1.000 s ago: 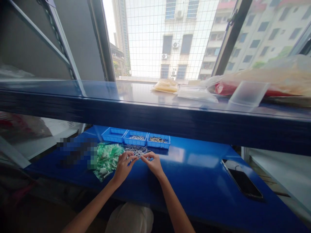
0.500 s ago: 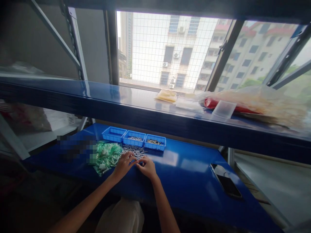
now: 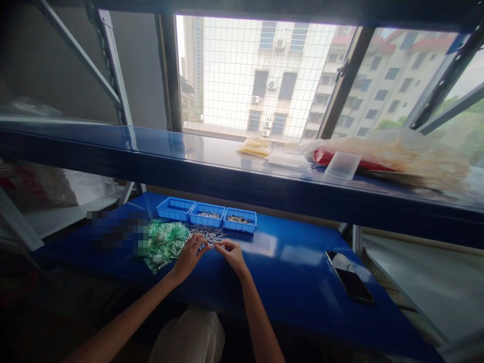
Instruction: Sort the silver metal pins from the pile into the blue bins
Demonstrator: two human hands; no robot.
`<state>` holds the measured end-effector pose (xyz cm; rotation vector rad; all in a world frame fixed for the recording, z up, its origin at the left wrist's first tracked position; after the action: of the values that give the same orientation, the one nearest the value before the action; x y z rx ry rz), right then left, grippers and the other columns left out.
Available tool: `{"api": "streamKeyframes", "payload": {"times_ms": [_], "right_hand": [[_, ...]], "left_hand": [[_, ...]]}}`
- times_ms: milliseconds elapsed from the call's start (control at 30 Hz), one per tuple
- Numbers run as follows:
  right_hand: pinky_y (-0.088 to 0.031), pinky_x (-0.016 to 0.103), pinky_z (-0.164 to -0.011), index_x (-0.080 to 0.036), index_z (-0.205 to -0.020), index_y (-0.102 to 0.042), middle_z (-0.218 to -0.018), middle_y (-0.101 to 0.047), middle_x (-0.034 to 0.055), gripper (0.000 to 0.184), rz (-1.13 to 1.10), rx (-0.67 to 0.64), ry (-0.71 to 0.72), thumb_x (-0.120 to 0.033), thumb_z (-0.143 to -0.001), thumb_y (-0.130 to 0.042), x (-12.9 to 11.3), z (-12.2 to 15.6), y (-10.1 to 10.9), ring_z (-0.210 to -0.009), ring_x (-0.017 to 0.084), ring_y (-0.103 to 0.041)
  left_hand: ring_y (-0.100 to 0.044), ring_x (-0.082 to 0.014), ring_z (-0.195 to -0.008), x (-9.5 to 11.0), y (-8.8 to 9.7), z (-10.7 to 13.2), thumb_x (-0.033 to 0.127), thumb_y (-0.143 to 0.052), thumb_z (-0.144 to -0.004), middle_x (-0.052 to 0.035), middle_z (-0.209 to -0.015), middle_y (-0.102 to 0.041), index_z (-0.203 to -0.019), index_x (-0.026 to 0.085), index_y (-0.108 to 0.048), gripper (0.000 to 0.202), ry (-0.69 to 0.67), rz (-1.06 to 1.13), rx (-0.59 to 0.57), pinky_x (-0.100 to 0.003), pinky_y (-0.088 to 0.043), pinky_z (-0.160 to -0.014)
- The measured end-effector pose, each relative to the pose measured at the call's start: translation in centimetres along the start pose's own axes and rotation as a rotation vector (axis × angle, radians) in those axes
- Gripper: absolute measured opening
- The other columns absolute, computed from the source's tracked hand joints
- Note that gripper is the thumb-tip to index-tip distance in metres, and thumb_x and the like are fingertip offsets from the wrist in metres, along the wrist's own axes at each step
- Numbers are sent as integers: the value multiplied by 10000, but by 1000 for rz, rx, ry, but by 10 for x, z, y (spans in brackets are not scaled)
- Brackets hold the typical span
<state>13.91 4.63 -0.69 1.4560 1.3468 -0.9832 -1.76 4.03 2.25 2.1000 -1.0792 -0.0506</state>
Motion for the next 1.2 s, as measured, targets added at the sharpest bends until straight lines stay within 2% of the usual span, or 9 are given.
{"api": "streamKeyframes", "payload": {"times_ms": [200, 400, 700, 867, 1000, 1200], "right_hand": [[-429, 274, -669, -204, -794, -703, -818, -657, 36, 252, -94, -5, -8, -413, -659, -663, -2, 1, 0, -749, 161, -565], [-434, 265, -615, -201, -810, -708, -800, -672, 38, 250, -88, -26, -9, -394, -655, -671, -3, 3, -4, -688, 151, -569], [-433, 248, -519, -170, -795, -699, -755, -678, 47, 294, -85, 89, -77, -419, -646, -649, -6, 3, -3, -549, 120, -534], [-419, 240, -492, -154, -782, -681, -700, -657, 37, 294, 23, 120, -64, -420, -677, -615, -6, 5, -1, -496, 107, -510], [-405, 235, -494, -151, -794, -679, -672, -652, 35, 276, 152, 52, -32, -399, -720, -583, -1, 6, -4, -496, 114, -514], [-399, 231, -558, -209, -812, -691, -740, -653, 17, 184, 456, -7, 84, -329, -755, -565, -4, 11, -10, -563, 120, -515]], "left_hand": [[-537, -162, -809, -2, -4, -1, 255, -507, -817, -19, -871, -503, -788, 189, -522, 74, 45, 15, -87, -321, -463, -741], [-538, -160, -805, -3, -2, -2, 215, -504, -812, -27, -892, -507, -846, 193, -539, 53, 58, 7, -86, -321, -467, -739], [-565, -158, -788, 0, -3, -2, 271, -499, -818, -29, -878, -517, -815, 202, -599, 122, 24, -5, -63, -315, -480, -734], [-558, -149, -791, -1, 0, -1, 266, -473, -836, -31, -893, -514, -835, 199, -593, 137, 18, 13, -16, -307, -485, -741], [-549, -137, -768, -3, 3, -1, 278, -492, -827, -29, -902, -501, -838, 194, -587, 127, 35, 56, 31, -302, -490, -733], [-549, -138, -803, 2, 3, 1, 246, -499, -820, -39, -918, -487, -853, 191, -576, 100, -15, 73, 10, -296, -484, -747]]}}
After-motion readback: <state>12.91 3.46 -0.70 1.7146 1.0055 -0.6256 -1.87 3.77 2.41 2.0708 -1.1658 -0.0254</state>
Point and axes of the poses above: each hand's wrist, its own z-axis away from the middle knuckle, its own y-axis out of the back of the hand, x = y × z, the point moved 4 cm from there along -z, towards the middle knuckle
